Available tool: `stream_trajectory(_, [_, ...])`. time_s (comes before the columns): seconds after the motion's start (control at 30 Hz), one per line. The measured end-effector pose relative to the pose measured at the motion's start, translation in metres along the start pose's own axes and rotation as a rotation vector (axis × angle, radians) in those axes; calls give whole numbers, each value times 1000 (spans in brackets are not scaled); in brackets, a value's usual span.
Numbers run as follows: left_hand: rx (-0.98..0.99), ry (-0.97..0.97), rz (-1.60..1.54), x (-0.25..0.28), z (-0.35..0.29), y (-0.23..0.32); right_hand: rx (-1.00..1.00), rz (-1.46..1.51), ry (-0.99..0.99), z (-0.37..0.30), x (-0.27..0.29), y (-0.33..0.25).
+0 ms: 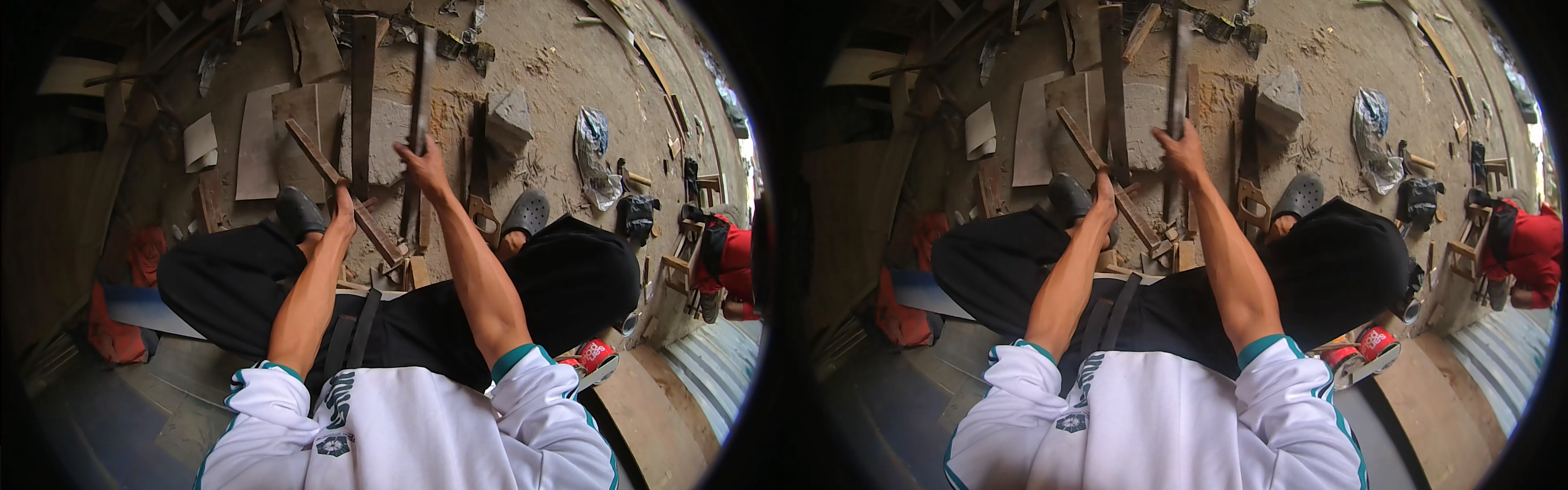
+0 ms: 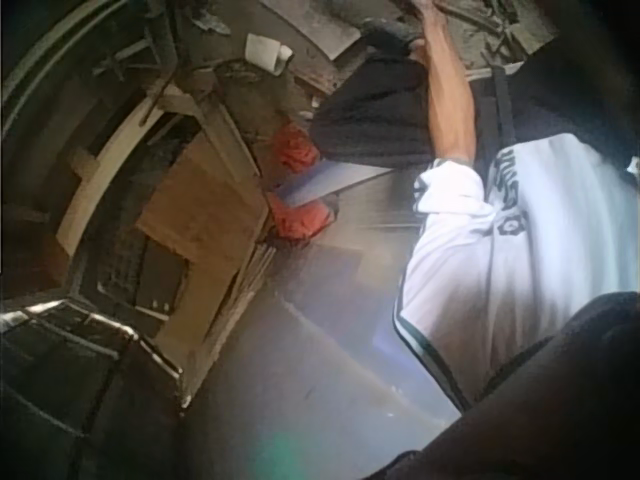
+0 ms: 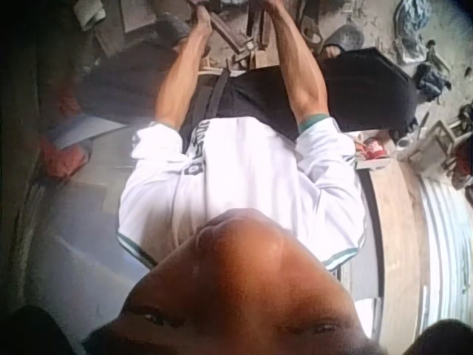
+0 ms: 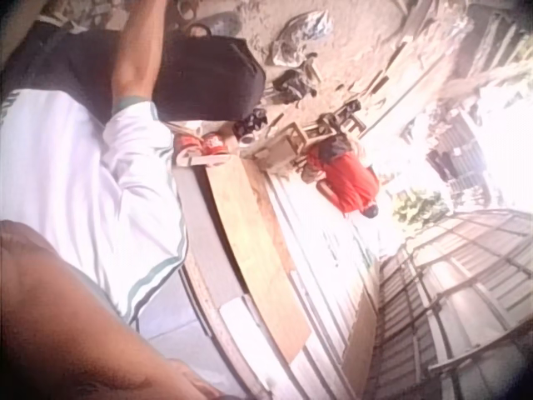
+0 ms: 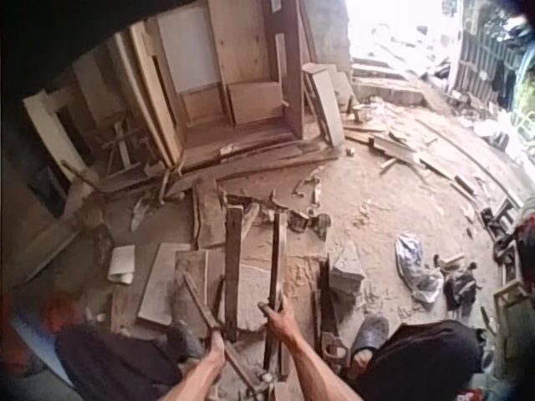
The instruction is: The person uses a hammer and chisel to split a small wooden plank into thinner strips. They repeatedly strike the chisel to separate the wood, then handle the resulting pieces.
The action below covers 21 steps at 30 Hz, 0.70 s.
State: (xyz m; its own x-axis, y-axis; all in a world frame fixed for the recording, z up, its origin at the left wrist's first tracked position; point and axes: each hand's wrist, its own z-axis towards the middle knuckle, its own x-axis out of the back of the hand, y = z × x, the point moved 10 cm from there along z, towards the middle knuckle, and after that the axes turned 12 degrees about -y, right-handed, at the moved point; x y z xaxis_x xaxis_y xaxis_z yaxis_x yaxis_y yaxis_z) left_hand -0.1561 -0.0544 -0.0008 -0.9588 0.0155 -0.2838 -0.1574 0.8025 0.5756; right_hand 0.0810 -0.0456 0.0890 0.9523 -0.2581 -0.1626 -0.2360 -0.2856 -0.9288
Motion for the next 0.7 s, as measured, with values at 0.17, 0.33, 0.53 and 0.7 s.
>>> stream_trajectory(0.17, [-49,-17,94,-5,-9,28,-233,-464,257,-13,104,91])
stream_trajectory(0.33, [-86,13,117,2,-14,40,-307,-485,171,-16,102,137])
stream_trajectory(0.53, [-211,75,261,-25,-21,61,-221,-374,99,8,110,129])
stream_trajectory(0.7, [-449,106,114,-35,-30,74,-201,160,-455,-2,-11,3])
